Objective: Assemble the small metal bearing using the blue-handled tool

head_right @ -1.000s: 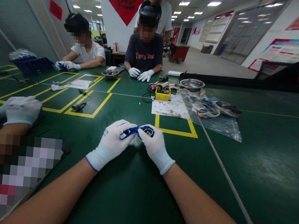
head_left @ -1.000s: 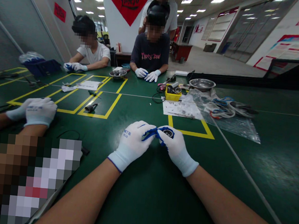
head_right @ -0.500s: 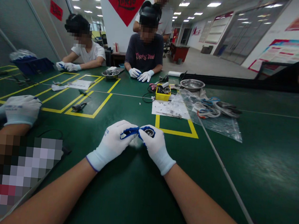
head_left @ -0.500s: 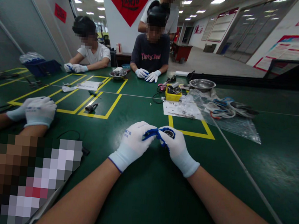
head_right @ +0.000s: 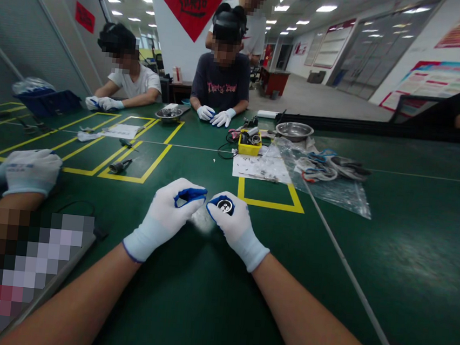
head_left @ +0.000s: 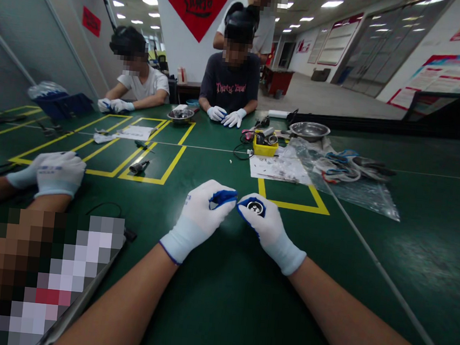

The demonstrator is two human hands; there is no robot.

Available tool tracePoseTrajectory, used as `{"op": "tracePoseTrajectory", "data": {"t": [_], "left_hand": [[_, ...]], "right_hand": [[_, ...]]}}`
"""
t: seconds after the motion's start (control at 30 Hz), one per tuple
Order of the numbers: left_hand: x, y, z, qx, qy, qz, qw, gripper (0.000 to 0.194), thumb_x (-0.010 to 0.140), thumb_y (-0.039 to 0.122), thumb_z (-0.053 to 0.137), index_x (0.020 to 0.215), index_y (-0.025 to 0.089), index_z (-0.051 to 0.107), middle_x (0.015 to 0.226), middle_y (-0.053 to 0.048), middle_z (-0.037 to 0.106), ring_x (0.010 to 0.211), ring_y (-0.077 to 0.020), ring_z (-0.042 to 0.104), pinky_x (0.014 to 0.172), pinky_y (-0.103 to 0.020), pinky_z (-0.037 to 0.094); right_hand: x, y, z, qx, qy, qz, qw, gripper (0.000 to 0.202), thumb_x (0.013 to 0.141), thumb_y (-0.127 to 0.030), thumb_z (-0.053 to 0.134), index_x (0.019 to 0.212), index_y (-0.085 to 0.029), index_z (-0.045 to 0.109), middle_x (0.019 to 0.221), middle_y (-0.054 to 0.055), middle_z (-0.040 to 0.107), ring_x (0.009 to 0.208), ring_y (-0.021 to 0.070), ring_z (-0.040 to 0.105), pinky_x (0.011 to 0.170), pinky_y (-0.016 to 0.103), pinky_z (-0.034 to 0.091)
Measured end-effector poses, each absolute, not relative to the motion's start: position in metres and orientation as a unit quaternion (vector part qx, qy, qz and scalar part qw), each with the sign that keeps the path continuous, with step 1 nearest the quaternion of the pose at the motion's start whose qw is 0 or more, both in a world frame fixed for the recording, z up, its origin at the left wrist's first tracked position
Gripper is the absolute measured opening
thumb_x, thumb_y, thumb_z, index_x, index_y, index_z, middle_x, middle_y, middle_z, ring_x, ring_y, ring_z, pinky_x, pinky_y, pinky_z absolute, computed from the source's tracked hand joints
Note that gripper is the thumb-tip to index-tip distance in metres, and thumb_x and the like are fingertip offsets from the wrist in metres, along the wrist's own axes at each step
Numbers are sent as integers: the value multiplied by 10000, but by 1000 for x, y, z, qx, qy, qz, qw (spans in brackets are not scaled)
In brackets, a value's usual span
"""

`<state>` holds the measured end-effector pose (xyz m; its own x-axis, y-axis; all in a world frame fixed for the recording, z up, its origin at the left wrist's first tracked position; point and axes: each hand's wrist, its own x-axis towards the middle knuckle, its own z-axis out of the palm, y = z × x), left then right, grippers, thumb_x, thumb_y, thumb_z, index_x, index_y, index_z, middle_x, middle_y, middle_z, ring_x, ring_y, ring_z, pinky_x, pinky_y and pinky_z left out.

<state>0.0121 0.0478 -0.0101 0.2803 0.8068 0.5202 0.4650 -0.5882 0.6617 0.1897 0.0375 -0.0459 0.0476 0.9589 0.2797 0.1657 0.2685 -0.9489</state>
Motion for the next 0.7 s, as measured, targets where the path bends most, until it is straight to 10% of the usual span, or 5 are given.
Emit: {"op": "tracePoseTrajectory", "data": {"t": [0.7], "left_hand": [[11,39,10,886,354,225,198,66,917,186,728,908,215,787,931,-26,687,934,-210,619,841,-340,497]], "right_hand": [[183,24,-41,-456,-727,298,417,169,819,-289,691,755,-226,548,714,-16,618,645,164,581,612,297,455]]}}
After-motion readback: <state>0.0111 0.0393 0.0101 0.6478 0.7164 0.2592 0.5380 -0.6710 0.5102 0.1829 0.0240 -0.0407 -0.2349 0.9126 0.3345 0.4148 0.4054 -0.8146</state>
